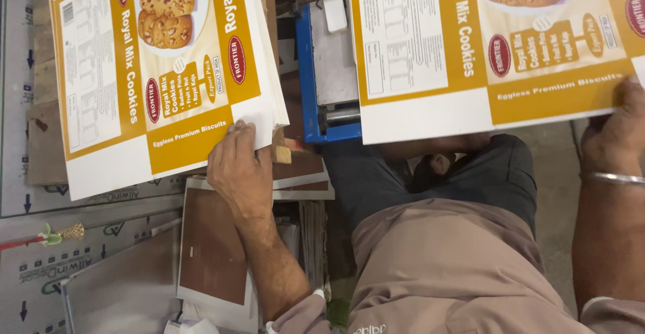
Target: The person picks up sheets of printed cardstock from a stack and feeds them one at a time into the intake rollers of a blue industrial machine.
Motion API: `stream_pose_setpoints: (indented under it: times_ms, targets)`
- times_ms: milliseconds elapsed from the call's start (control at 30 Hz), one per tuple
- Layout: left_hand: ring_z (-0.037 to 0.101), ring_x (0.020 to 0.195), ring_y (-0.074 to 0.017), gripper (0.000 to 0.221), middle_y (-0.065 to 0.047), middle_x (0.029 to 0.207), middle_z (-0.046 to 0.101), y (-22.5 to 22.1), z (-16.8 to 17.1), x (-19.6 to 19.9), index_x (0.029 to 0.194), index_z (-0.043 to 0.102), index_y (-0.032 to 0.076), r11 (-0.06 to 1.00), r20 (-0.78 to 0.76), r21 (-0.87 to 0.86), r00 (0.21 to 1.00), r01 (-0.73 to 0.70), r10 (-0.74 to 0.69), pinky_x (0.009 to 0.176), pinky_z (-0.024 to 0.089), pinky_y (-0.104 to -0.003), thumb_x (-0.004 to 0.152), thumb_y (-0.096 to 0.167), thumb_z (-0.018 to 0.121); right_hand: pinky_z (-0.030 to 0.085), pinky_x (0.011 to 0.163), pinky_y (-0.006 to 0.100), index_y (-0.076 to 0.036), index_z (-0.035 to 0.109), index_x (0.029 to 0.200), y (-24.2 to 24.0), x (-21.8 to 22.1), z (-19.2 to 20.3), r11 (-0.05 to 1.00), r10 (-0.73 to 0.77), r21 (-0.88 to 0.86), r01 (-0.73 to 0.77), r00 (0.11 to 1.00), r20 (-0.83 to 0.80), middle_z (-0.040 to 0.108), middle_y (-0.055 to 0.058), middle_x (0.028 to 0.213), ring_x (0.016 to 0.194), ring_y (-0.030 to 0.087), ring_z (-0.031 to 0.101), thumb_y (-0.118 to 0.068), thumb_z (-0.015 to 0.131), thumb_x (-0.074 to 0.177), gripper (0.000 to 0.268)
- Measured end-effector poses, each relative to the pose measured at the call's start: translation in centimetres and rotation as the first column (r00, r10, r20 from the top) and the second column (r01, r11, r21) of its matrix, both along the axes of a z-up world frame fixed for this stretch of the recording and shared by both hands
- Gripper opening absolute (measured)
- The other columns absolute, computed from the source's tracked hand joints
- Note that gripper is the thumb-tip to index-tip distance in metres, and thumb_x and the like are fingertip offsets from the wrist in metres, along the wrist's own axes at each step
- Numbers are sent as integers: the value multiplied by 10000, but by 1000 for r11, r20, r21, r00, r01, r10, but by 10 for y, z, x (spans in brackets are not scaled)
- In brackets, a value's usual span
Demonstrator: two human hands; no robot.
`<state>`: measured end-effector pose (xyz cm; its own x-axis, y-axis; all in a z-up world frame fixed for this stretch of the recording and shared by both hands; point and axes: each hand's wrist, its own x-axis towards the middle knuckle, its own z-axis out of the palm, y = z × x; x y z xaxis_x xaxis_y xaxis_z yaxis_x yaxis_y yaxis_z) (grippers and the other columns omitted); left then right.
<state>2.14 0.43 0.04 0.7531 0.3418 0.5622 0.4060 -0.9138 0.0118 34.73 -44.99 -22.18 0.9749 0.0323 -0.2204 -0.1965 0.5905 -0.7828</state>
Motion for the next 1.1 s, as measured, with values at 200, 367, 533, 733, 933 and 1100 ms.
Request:
stream_pose_setpoints:
  times_ms: [200, 367, 533, 733, 933, 1100]
  targets:
    - [666, 1130, -350, 377, -135, 1179, 719, -6, 9, 4, 1140, 696, 25, 1000, -13, -13, 1000, 21, -22, 978, 502, -481, 817, 133, 857, 644, 882, 382, 13, 560, 1391, 21, -23, 23, 968, 172, -185, -168, 985, 5, 702, 170, 1257, 1085, 281, 737, -53, 459, 1163, 258]
    - [639, 1163, -349, 441, -162, 1222, 719, 20, 17, -13, 1222, 708, 11, 978, -74, -125, 981, 168, -178, 1021, 479, -478, 810, 112, 828, 645, 886, 395, 30, 542, 1384, 27, -58, 33, 912, 288, -278, -302, 953, -92, 695, 194, 1211, 1064, 301, 738, -113, 468, 1189, 253]
    - [701, 1141, -326, 292, -140, 1272, 733, 45, 29, -24, 1309, 705, 8, 960, 259, -269, 966, 83, -11, 1023, 548, -457, 1021, 8, 658, 607, 927, 448, 38, 523, 1405, 38, -72, 45, 897, 388, -171, -407, 912, -133, 671, 217, 1255, 1073, 312, 713, -145, 498, 1147, 318]
    - [718, 1121, -343, 195, -155, 1213, 713, -35, 11, 34, 1123, 642, 6, 957, 112, 43, 951, 286, -289, 1002, 570, -459, 929, 28, 648, 603, 940, 443, 41, 499, 1443, 103, -103, 104, 687, 726, -86, -721, 681, 96, 652, 203, 1336, 1124, 327, 695, -193, 540, 1048, 461]
    - [571, 1280, -361, 419, -202, 1306, 627, -155, 11, 75, 1238, 649, -22, 877, -93, -183, 881, 443, -464, 1153, 402, -573, 908, 226, 722, 582, 933, 378, -32, 437, 1520, 162, -140, 127, 578, 780, 228, -784, 612, 128, 593, 124, 1402, 1233, 240, 640, -147, 646, 997, 575]
    - [449, 1421, -392, 599, -187, 1431, 569, -119, 22, 41, 1343, 621, 5, 905, -229, -318, 904, 282, -362, 1203, 275, -624, 876, 358, 746, 620, 960, 386, -9, 461, 1463, 151, -105, 126, 850, 516, 106, -517, 856, 36, 624, 142, 1353, 1184, 262, 685, -77, 579, 986, 496]
